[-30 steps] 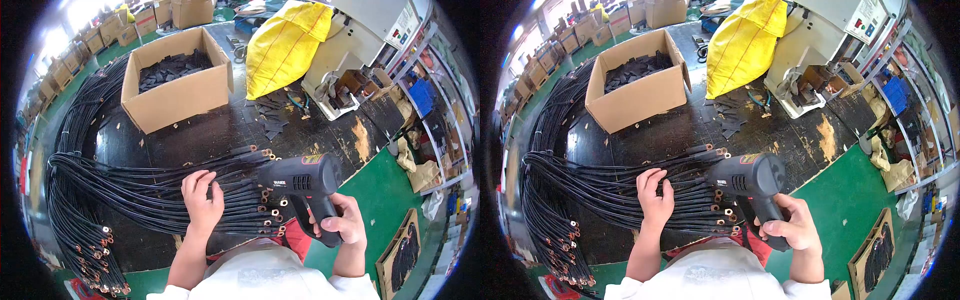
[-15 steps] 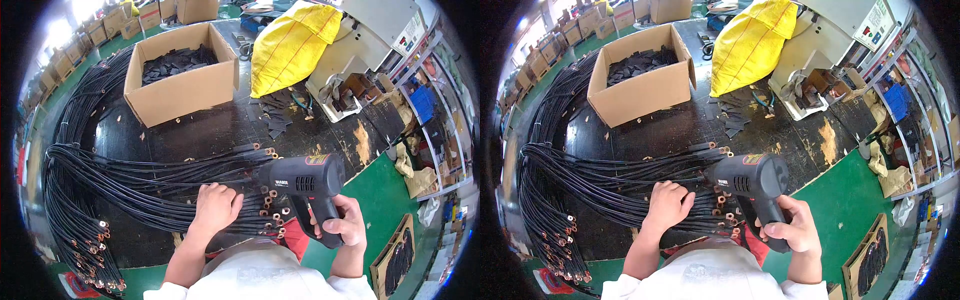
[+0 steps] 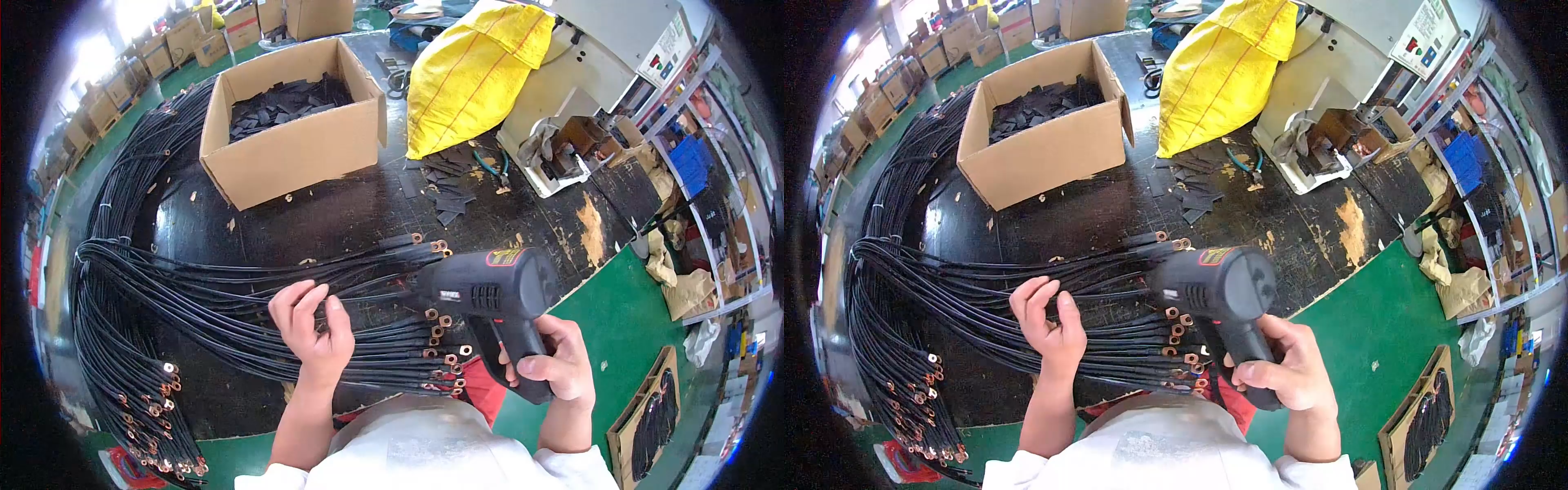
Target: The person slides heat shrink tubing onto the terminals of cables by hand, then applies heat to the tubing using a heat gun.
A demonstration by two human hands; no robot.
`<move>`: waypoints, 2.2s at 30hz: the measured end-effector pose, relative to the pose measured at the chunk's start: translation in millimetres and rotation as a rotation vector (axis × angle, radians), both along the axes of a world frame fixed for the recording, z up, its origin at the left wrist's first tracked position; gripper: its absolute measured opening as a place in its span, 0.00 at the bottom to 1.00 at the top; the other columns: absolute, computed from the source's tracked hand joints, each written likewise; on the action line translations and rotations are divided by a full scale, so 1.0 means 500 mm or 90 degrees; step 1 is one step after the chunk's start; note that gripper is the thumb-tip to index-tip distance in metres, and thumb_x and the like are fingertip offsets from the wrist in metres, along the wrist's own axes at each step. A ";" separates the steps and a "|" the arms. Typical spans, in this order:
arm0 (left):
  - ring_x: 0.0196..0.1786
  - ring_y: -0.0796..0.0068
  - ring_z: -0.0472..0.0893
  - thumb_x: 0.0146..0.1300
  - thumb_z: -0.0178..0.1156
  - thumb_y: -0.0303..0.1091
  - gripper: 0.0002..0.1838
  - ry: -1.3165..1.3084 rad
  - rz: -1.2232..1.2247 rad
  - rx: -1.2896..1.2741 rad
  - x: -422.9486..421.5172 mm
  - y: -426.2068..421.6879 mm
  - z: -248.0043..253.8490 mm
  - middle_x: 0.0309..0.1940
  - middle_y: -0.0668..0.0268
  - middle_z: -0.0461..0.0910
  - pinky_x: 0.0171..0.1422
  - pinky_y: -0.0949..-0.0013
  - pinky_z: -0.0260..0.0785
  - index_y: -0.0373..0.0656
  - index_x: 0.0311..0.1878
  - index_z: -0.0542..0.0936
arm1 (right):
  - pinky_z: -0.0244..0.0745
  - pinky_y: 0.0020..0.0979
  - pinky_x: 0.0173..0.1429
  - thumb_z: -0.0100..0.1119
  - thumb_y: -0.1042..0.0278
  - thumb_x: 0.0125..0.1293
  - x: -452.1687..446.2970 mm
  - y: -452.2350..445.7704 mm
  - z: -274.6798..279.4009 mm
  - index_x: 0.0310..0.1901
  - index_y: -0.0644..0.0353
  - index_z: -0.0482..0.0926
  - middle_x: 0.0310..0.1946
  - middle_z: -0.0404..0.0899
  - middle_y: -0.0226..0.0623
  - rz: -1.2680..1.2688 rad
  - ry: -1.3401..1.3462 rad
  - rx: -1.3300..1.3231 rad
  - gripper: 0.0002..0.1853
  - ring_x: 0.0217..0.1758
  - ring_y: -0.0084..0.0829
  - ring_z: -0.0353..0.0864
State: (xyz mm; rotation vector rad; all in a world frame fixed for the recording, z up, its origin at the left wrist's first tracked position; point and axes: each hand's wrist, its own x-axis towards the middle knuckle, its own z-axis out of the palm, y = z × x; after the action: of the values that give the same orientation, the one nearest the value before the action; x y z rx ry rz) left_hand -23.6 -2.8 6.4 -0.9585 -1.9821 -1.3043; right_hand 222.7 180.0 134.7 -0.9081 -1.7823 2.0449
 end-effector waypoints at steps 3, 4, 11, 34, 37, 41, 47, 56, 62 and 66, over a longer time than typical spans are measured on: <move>0.58 0.58 0.75 0.64 0.64 0.23 0.15 0.019 0.001 0.015 0.000 -0.004 -0.007 0.57 0.56 0.75 0.65 0.57 0.68 0.40 0.54 0.79 | 0.83 0.31 0.35 0.68 0.70 0.43 -0.001 -0.004 0.003 0.50 0.76 0.81 0.33 0.86 0.44 0.043 -0.009 -0.011 0.29 0.27 0.31 0.85; 0.59 0.58 0.75 0.63 0.64 0.23 0.15 0.019 0.005 0.015 0.000 -0.005 -0.007 0.57 0.56 0.75 0.65 0.57 0.68 0.41 0.54 0.79 | 0.83 0.31 0.36 0.68 0.70 0.44 -0.001 -0.005 0.003 0.50 0.76 0.81 0.33 0.86 0.44 0.052 -0.006 -0.014 0.29 0.27 0.31 0.85; 0.60 0.58 0.75 0.62 0.64 0.20 0.16 0.020 0.001 0.026 0.000 -0.004 -0.007 0.57 0.56 0.75 0.66 0.57 0.68 0.42 0.54 0.79 | 0.82 0.30 0.39 0.70 0.74 0.50 0.023 0.013 0.001 0.55 0.75 0.80 0.35 0.86 0.40 0.005 0.012 -0.016 0.28 0.31 0.28 0.85; 0.60 0.55 0.77 0.66 0.65 0.37 0.20 -0.058 -0.143 -0.437 0.000 0.048 -0.025 0.54 0.59 0.80 0.65 0.51 0.66 0.40 0.59 0.82 | 0.81 0.31 0.35 0.72 0.69 0.52 0.078 0.046 -0.011 0.52 0.75 0.79 0.33 0.85 0.41 -0.076 0.054 0.009 0.26 0.29 0.29 0.85; 0.60 0.55 0.76 0.68 0.64 0.40 0.20 -0.082 -0.152 -0.510 0.004 0.052 -0.015 0.54 0.58 0.80 0.65 0.53 0.67 0.40 0.59 0.83 | 0.83 0.30 0.31 0.71 0.64 0.46 0.077 0.047 -0.005 0.51 0.77 0.79 0.31 0.86 0.45 -0.137 0.030 0.044 0.31 0.25 0.30 0.85; 0.57 0.57 0.77 0.68 0.64 0.41 0.20 -0.097 -0.181 -0.527 0.005 0.048 -0.012 0.51 0.59 0.81 0.63 0.53 0.66 0.40 0.58 0.84 | 0.83 0.30 0.31 0.71 0.65 0.45 0.090 0.047 -0.002 0.51 0.77 0.79 0.31 0.86 0.45 -0.133 0.052 0.033 0.31 0.24 0.30 0.85; 0.54 0.57 0.78 0.68 0.64 0.43 0.20 -0.050 -0.186 -0.462 0.006 0.056 -0.023 0.48 0.61 0.82 0.62 0.53 0.66 0.41 0.56 0.85 | 0.83 0.31 0.30 0.71 0.65 0.45 0.093 0.052 -0.009 0.51 0.78 0.79 0.31 0.86 0.45 -0.136 0.032 0.036 0.31 0.24 0.30 0.85; 0.53 0.56 0.78 0.66 0.66 0.39 0.17 -0.062 -0.207 -0.403 0.006 0.048 -0.019 0.47 0.60 0.81 0.62 0.53 0.66 0.42 0.54 0.85 | 0.81 0.31 0.34 0.71 0.68 0.49 0.090 0.052 0.009 0.51 0.77 0.80 0.32 0.85 0.42 -0.086 0.033 0.027 0.28 0.28 0.29 0.84; 0.54 0.58 0.78 0.67 0.65 0.40 0.17 -0.056 -0.235 -0.444 0.011 0.055 -0.020 0.47 0.61 0.83 0.64 0.51 0.65 0.42 0.54 0.85 | 0.82 0.32 0.34 0.71 0.67 0.47 0.086 0.056 0.004 0.50 0.78 0.80 0.32 0.86 0.43 -0.113 0.014 0.041 0.29 0.27 0.29 0.84; 0.54 0.59 0.79 0.68 0.65 0.41 0.17 -0.071 -0.287 -0.483 0.014 0.052 -0.015 0.46 0.62 0.83 0.65 0.51 0.65 0.43 0.54 0.85 | 0.82 0.32 0.34 0.71 0.67 0.47 0.087 0.054 0.003 0.51 0.77 0.80 0.32 0.85 0.43 -0.106 0.021 0.032 0.29 0.27 0.30 0.84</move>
State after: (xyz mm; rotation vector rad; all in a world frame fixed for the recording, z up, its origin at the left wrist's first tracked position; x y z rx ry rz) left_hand -16.5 23.3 -1.1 -1.7967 -2.5006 -0.7962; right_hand 266.5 207.1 136.4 -0.9680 -1.6734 1.8928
